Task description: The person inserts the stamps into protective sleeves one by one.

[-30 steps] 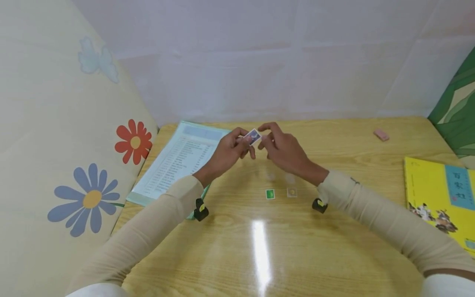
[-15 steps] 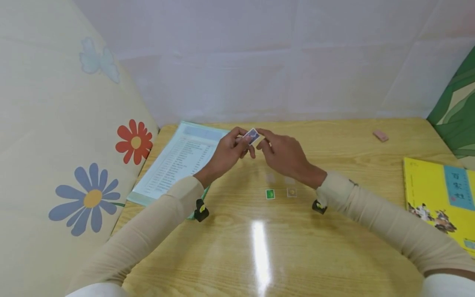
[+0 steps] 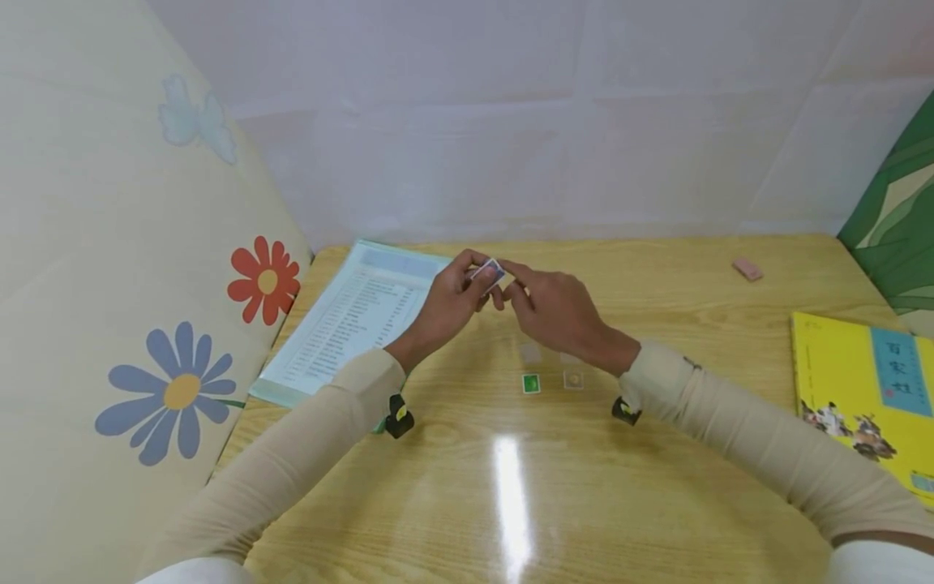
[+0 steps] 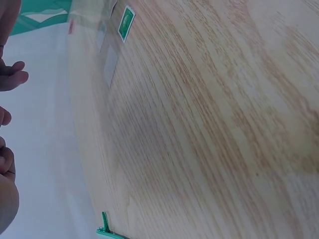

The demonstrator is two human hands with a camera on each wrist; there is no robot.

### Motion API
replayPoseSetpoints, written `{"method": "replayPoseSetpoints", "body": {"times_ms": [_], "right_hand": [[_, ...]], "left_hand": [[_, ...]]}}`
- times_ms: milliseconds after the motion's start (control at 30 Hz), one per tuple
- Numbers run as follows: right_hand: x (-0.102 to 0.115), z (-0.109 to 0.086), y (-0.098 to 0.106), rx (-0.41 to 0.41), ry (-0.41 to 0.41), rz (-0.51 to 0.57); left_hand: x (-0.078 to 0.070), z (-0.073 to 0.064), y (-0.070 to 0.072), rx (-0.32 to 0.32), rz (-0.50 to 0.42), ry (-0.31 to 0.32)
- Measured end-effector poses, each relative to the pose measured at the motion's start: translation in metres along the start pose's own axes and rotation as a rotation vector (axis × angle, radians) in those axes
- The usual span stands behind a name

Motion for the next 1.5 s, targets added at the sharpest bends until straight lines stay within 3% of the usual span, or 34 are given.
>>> {"method": "replayPoseSetpoints", "body": {"times_ms": [133,300,633,867,933,1067,1167,1267,1500], "right_hand": [[0.000,0.003,0.002,-0.023,-0.011,0.034],[0.003,0.004,0.005,-0.044,0.033,0.029],[-0.001,0.012,0.010,-0.102,0.045,0.038],[-0.010,0.016,0.010,-0.122,-0.101,0.185],[-0.012,0.016,0.010,-0.121,-0.155,0.250],[-0.012,0.017,0.011,-0.103,-0.191,0.308],[-0.010,0.018,0.011,-0.081,-0.161,0.284],[-0.009,0.017,0.009,-0.040,-0.128,0.263],[-0.007,0.012,0.003,0.033,-0.124,0.275]], "left_hand": [[-0.002,0.000,-0.001,-0.008,-0.021,-0.013],[-0.004,0.000,0.000,-0.029,-0.026,-0.027],[-0.009,0.000,-0.004,-0.006,0.013,-0.047],[-0.042,-0.008,-0.009,-0.024,-0.008,-0.074],[-0.045,-0.009,-0.009,-0.030,-0.005,-0.070],[-0.047,-0.012,-0.007,-0.068,0.090,-0.083],[-0.045,-0.015,-0.001,-0.115,0.173,-0.122],[-0.035,-0.018,0.006,-0.144,0.201,-0.138],[-0.010,-0.025,0.012,-0.146,0.158,-0.081]]}}
Point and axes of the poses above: each hand's wrist, its own z-axis towards the middle knuckle, its own y-axis out of the back of the hand, x = y × z, the point moved 7 cm from there along z, towards the middle knuckle, and after that the axes turned 15 degrees about -x, right-handed, at the moved point
